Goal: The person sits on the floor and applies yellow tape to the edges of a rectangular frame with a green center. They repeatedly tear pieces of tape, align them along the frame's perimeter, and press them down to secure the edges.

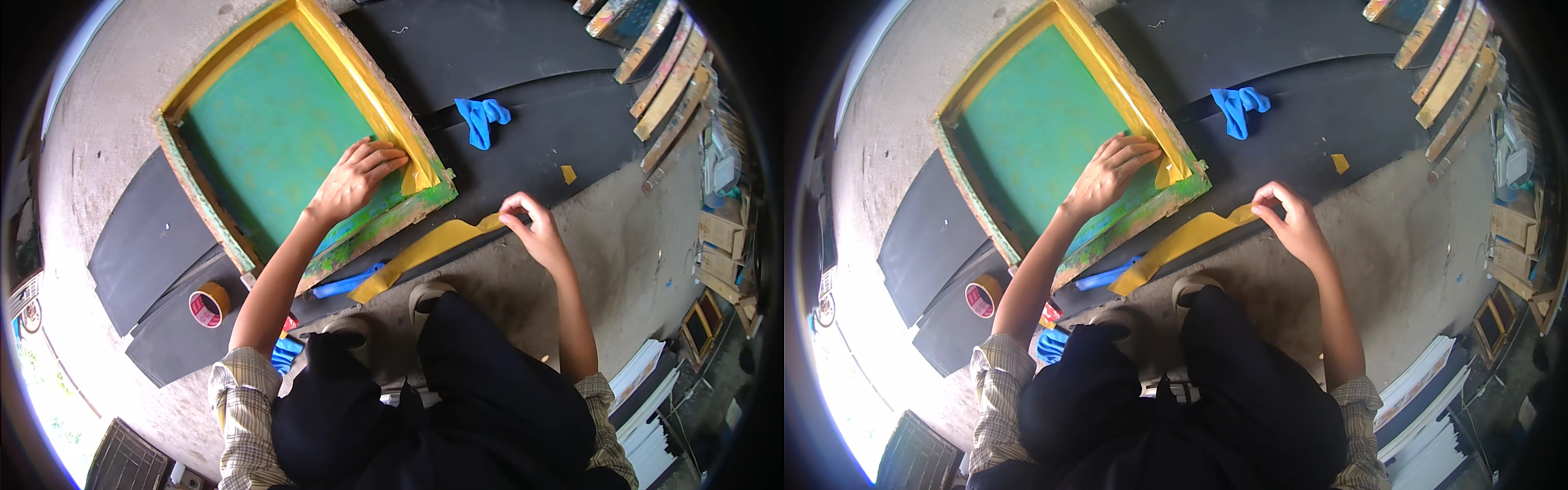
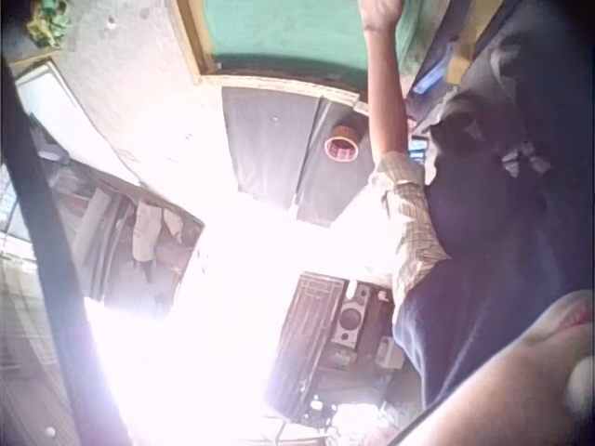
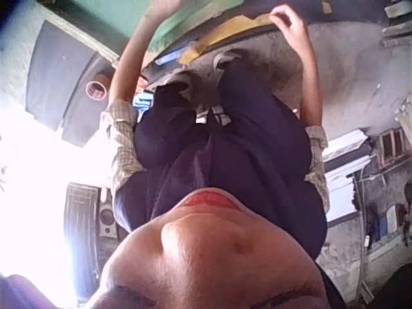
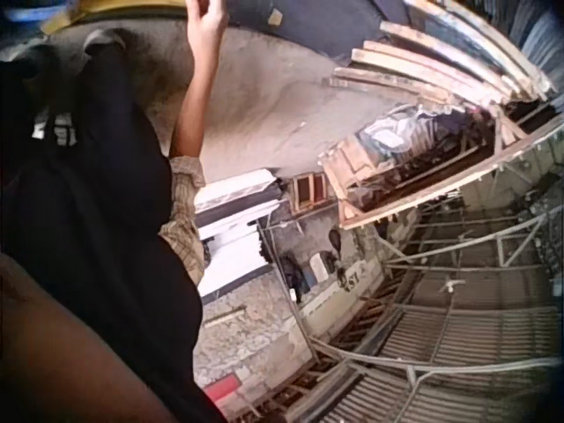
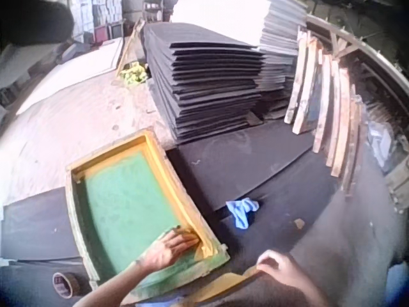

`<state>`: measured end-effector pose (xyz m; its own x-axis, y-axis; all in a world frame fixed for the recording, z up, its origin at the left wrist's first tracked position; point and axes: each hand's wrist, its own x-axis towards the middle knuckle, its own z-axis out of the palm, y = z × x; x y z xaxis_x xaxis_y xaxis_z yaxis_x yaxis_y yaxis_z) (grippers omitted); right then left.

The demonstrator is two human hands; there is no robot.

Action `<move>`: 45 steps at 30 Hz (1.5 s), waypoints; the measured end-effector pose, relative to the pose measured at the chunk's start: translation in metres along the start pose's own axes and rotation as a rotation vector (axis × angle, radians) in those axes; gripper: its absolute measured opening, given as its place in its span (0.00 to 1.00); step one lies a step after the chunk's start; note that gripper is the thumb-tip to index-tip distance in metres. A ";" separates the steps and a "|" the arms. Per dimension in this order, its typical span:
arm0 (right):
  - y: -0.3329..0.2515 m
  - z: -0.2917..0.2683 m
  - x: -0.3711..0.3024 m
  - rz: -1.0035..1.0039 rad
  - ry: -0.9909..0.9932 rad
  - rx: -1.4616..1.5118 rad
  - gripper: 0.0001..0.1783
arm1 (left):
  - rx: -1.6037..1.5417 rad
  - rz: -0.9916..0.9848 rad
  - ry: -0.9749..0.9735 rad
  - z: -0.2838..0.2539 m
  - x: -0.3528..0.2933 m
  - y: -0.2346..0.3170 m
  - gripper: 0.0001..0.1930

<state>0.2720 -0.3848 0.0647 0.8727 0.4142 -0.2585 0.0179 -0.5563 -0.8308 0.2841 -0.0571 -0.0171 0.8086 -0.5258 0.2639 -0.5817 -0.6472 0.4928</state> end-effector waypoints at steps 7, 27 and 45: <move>-0.008 -0.002 0.021 0.029 -0.029 -0.070 0.04 | -0.053 0.037 -0.036 0.010 -0.003 0.001 0.22; -0.016 0.010 0.029 0.016 -0.046 -0.128 0.05 | -0.241 0.142 -0.133 0.016 -0.005 -0.003 0.20; -0.029 0.019 0.032 -0.051 -0.054 -0.120 0.05 | -0.457 -0.172 0.106 0.030 -0.020 0.057 0.44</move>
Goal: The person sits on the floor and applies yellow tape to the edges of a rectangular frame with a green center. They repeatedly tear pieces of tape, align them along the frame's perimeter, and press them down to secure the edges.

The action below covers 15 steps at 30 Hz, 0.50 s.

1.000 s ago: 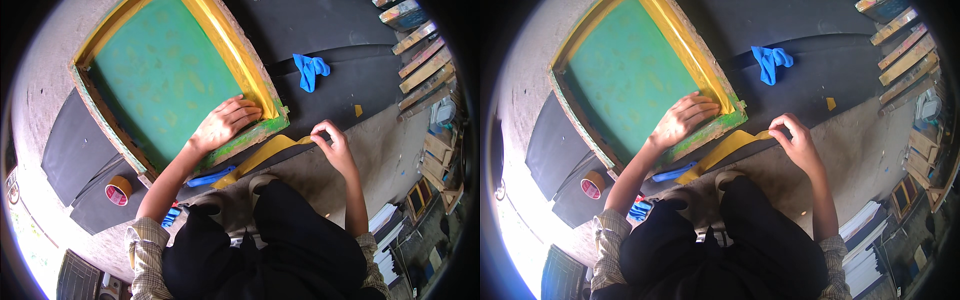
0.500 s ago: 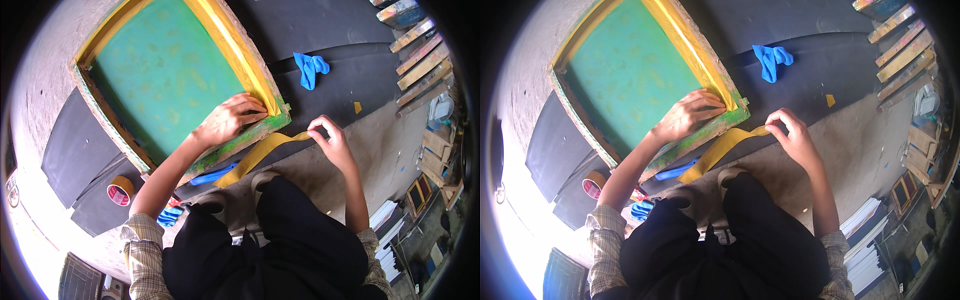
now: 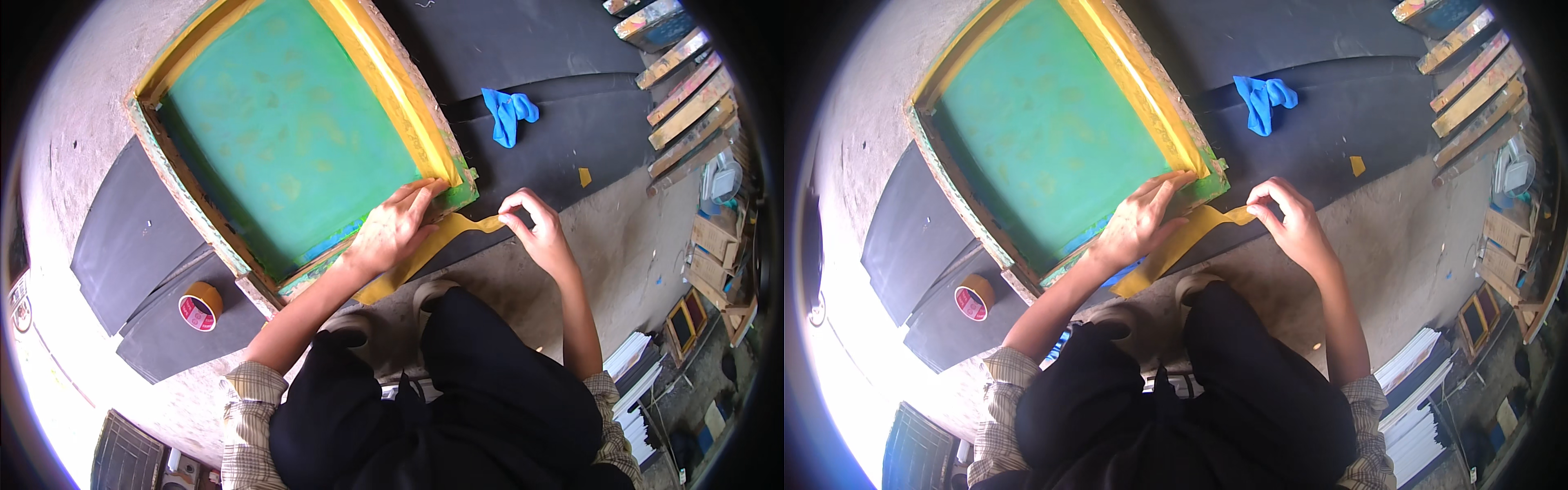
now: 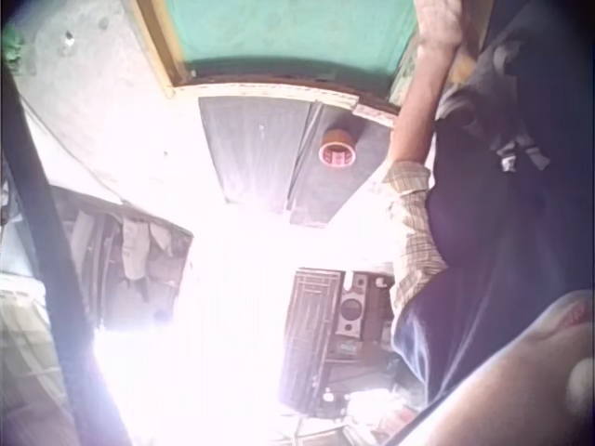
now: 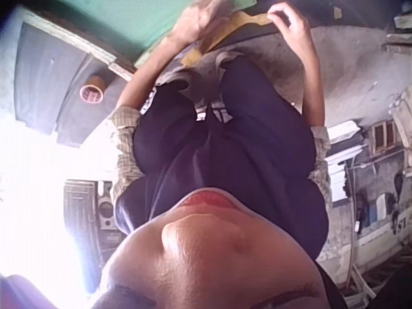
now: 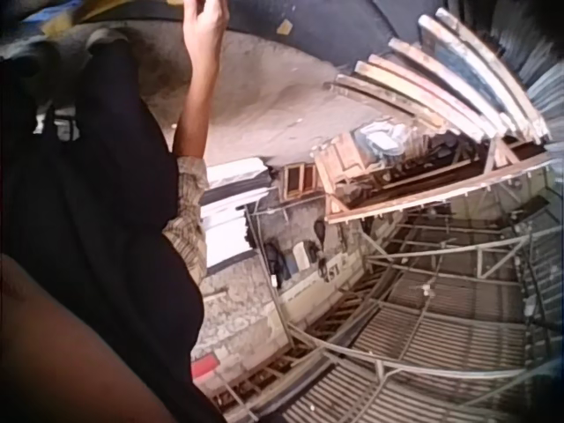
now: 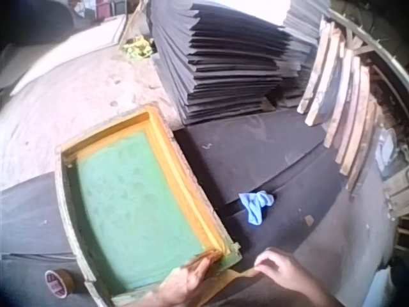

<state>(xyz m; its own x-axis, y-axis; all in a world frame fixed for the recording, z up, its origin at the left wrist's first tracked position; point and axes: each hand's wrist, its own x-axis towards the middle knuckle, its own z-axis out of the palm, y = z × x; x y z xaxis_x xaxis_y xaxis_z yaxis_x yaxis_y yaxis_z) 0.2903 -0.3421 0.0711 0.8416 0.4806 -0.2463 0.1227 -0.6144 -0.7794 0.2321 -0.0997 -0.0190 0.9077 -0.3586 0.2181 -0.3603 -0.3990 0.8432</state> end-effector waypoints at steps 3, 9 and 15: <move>0.002 0.002 0.000 -0.060 0.015 -0.029 0.05 | 0.092 0.051 0.064 0.000 0.001 -0.001 0.53; 0.012 0.001 -0.017 0.028 0.040 0.002 0.05 | 0.045 0.025 -0.024 -0.008 0.004 -0.007 0.48; 0.002 0.008 -0.005 -0.034 0.014 0.021 0.05 | 0.174 -0.055 -0.205 -0.024 0.017 0.004 0.30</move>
<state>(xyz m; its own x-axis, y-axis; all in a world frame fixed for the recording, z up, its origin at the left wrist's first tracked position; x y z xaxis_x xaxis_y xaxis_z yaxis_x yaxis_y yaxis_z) 0.2821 -0.3409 0.0669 0.8443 0.4924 -0.2116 0.1407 -0.5847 -0.7989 0.2515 -0.0869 0.0002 0.8709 -0.4884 0.0556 -0.3592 -0.5553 0.7501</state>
